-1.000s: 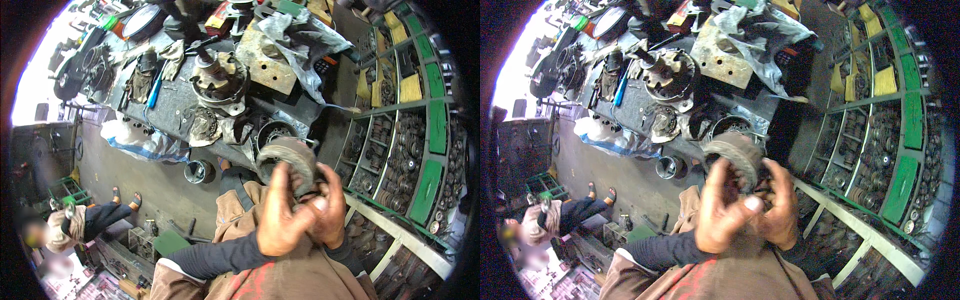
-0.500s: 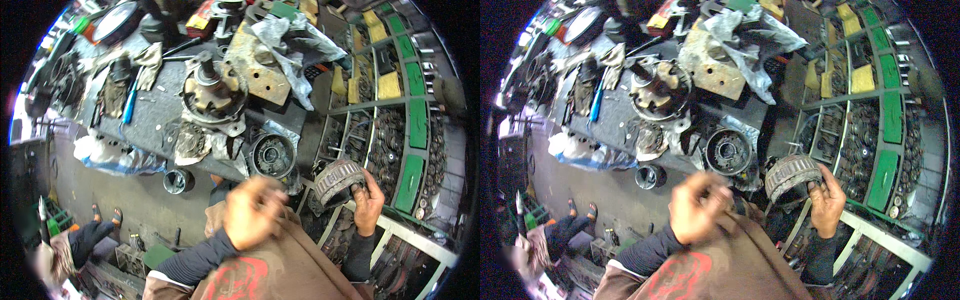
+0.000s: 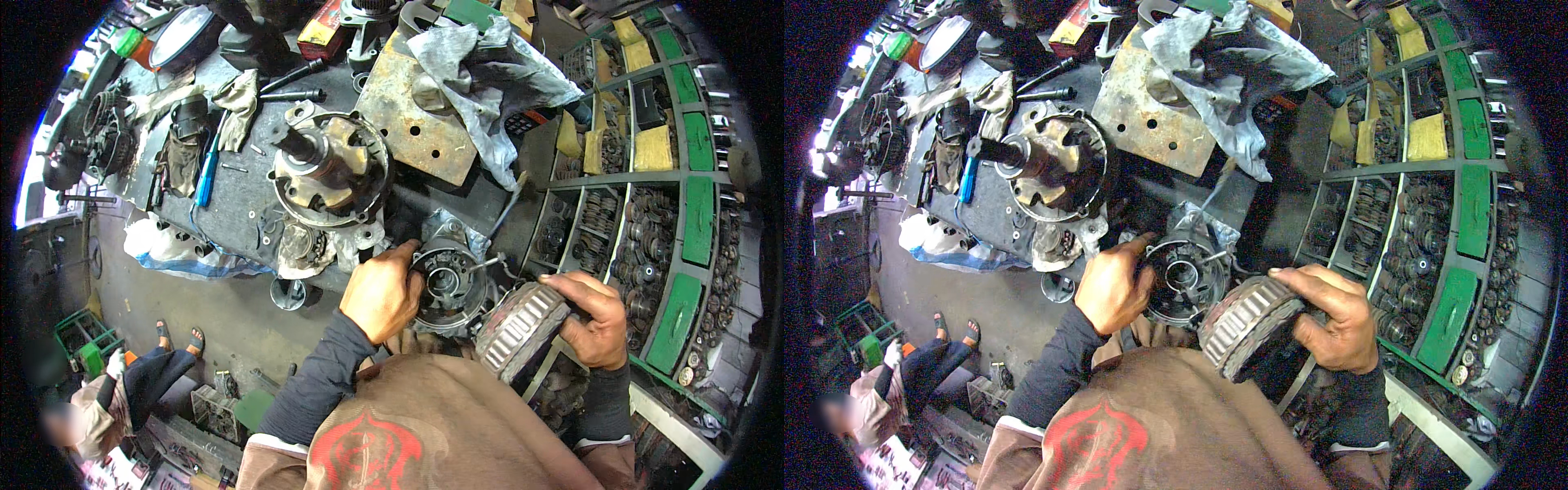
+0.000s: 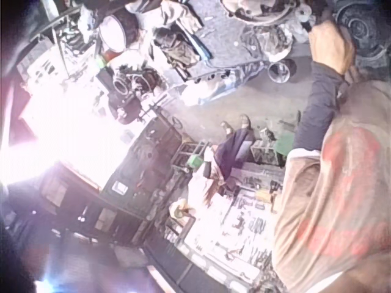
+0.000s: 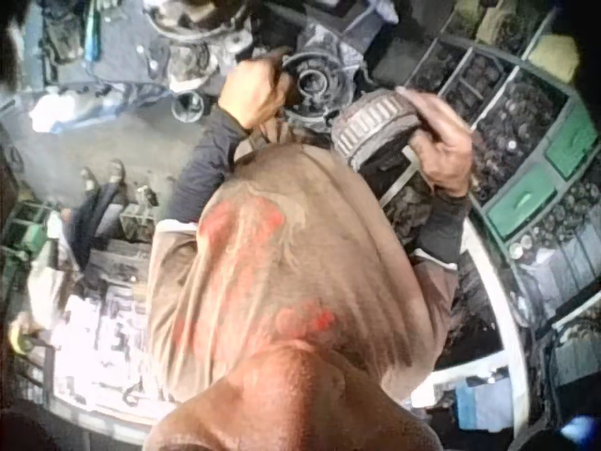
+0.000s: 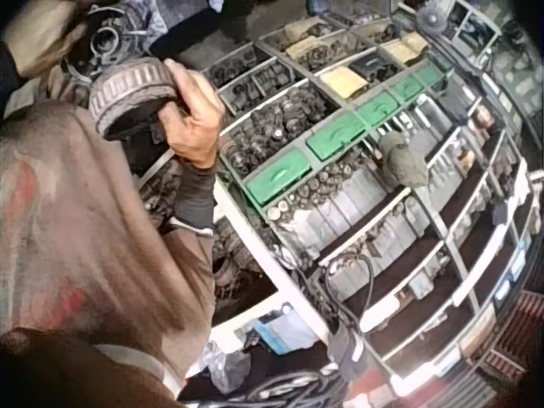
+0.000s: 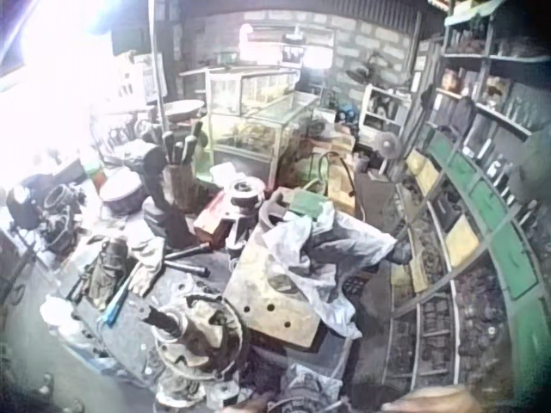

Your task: The person assembles small metal components into a cylindrical mechanical housing, inserting pins and rotating the assembly to align parts. They handle the housing and internal components by hand, occasionally using a small tool to adjust the fit.

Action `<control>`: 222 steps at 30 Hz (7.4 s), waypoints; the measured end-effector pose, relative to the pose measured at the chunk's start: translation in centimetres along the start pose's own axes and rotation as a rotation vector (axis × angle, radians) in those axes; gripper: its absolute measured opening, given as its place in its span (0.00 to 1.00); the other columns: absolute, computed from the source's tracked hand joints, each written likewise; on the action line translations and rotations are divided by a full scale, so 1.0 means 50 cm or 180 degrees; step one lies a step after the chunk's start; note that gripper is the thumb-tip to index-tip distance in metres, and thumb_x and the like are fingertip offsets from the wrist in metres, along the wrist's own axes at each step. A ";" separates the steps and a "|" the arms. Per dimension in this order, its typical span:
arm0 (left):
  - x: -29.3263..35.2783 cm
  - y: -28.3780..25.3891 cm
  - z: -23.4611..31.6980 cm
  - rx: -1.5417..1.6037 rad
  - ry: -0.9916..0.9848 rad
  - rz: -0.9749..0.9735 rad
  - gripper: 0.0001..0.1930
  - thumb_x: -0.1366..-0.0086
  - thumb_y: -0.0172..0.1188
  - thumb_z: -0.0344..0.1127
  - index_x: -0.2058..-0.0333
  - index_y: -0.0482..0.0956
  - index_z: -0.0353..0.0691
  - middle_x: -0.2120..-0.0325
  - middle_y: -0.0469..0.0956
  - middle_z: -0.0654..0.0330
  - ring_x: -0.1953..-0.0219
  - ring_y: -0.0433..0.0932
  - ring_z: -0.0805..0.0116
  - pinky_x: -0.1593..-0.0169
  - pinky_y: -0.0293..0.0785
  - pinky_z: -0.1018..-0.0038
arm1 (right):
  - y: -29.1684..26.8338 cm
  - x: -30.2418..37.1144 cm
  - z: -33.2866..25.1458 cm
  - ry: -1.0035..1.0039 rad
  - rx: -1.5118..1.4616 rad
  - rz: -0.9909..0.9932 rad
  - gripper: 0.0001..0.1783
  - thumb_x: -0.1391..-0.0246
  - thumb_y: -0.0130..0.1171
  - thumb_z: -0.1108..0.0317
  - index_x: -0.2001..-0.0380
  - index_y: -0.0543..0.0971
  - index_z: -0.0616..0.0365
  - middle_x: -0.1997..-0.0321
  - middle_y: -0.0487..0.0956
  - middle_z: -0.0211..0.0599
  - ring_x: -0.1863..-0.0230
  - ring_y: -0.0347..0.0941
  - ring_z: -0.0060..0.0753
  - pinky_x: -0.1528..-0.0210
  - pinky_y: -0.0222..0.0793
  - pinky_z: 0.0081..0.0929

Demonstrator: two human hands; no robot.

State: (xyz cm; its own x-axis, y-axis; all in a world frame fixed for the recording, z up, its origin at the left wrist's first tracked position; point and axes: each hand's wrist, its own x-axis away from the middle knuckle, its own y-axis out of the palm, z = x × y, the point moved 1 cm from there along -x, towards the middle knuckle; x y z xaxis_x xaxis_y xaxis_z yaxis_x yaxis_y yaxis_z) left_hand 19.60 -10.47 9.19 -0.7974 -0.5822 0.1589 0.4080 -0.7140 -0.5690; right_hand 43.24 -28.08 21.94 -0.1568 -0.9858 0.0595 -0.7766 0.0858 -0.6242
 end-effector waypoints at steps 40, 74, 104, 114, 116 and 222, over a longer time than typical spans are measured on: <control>0.110 -0.027 0.145 0.2819 -0.1695 0.0288 0.14 0.32 0.60 0.23 0.50 0.71 0.27 0.59 0.81 0.52 0.63 0.83 0.68 0.67 0.85 0.73 | 0.100 0.001 0.101 0.1254 -0.2327 -0.0121 0.43 0.41 0.73 0.47 0.31 0.70 0.60 0.65 0.78 0.27 0.69 0.72 0.14 0.71 0.71 0.13; 0.070 0.024 -0.014 0.0457 -0.0835 -0.0040 0.15 0.40 0.77 0.39 0.64 0.86 0.32 0.75 0.76 0.55 0.70 0.75 0.61 0.62 0.71 0.66 | 0.143 -0.094 0.126 -0.0156 -0.0657 0.0102 0.27 0.52 0.66 0.73 0.46 0.82 0.66 0.57 0.86 0.57 0.57 0.86 0.57 0.52 0.82 0.42; 0.126 0.047 -0.033 0.3527 -0.1632 -0.0220 0.17 0.31 0.67 0.25 0.46 0.75 0.33 0.55 0.86 0.57 0.66 0.83 0.74 0.64 0.82 0.76 | 0.158 -0.126 0.147 -0.0174 -0.0880 -0.0256 0.28 0.53 0.66 0.75 0.45 0.83 0.66 0.54 0.86 0.58 0.54 0.86 0.56 0.49 0.81 0.40; 0.127 0.041 -0.070 0.3114 -0.1485 -0.0542 0.18 0.31 0.67 0.22 0.44 0.80 0.33 0.55 0.86 0.61 0.55 0.82 0.72 0.46 0.78 0.72 | 0.159 -0.124 0.157 -0.0144 -0.0909 -0.0358 0.28 0.52 0.66 0.74 0.44 0.82 0.67 0.51 0.86 0.59 0.51 0.85 0.56 0.46 0.81 0.40; 0.122 0.034 -0.059 0.3190 -0.1501 -0.0590 0.19 0.32 0.67 0.22 0.43 0.80 0.33 0.54 0.86 0.61 0.54 0.82 0.72 0.44 0.77 0.72 | 0.161 -0.122 0.160 -0.0156 -0.0940 -0.0324 0.28 0.52 0.66 0.74 0.45 0.82 0.67 0.51 0.85 0.60 0.50 0.85 0.56 0.46 0.81 0.40; 0.066 0.056 -0.033 -0.0754 -0.0078 -0.0367 0.24 0.47 0.73 0.33 0.50 0.82 0.36 0.53 0.83 0.51 0.48 0.81 0.52 0.41 0.73 0.59 | 0.182 -0.116 0.166 -0.0218 -0.0859 -0.0120 0.29 0.55 0.70 0.73 0.46 0.83 0.67 0.66 0.85 0.49 0.70 0.84 0.50 0.67 0.81 0.38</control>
State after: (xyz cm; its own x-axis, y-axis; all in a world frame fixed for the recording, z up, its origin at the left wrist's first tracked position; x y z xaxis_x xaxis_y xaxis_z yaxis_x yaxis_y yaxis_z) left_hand 17.40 -13.75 6.78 -0.8203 -0.5137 0.2515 0.1973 -0.6669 -0.7185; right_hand 42.13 -22.76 9.44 -0.0901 -0.9957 0.0202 -0.9169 0.0751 -0.3921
